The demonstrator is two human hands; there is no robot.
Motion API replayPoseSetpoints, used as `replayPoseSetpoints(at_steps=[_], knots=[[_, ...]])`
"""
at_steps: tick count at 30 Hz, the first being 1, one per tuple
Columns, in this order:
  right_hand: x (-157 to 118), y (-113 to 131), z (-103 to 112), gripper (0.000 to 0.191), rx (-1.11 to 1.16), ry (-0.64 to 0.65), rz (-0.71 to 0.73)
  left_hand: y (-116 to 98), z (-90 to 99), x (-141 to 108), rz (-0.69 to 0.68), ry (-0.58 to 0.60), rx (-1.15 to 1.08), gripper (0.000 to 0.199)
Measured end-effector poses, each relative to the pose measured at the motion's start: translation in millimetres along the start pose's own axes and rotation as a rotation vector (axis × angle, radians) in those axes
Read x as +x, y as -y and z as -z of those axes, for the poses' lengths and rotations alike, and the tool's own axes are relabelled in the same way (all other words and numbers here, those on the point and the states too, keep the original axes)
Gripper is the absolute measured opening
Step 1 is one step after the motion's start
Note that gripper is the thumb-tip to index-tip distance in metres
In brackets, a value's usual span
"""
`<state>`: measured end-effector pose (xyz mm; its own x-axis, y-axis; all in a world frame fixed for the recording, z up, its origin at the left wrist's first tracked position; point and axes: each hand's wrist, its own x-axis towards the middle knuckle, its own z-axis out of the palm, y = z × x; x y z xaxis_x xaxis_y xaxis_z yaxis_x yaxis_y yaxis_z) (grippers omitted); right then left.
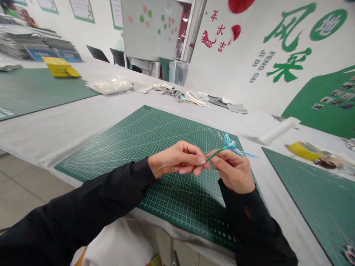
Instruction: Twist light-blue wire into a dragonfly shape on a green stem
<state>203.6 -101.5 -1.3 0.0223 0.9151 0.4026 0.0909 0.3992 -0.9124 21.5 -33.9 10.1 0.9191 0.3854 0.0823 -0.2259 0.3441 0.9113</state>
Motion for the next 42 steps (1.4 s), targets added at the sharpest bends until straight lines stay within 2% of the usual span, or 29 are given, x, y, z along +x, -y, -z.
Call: replayPoseSetpoints(at_steps=[14, 30, 42], knots=[[0.3, 2.4, -4.1, 0.004, -0.032, -0.099, 0.006, 0.0, -2.6, 2.5, -0.060, -0.080, -0.034, 0.019], [-0.9, 1.8, -6.8, 0.006, -0.038, -0.163, 0.026, 1.8, -1.4, 3.4, -0.072, -0.084, -0.051, 0.017], [-1.4, 0.9, -5.6, 0.003, -0.046, -0.162, 0.034, 1.5, -3.4, 4.3, -0.100, -0.154, 0.064, 0.015]])
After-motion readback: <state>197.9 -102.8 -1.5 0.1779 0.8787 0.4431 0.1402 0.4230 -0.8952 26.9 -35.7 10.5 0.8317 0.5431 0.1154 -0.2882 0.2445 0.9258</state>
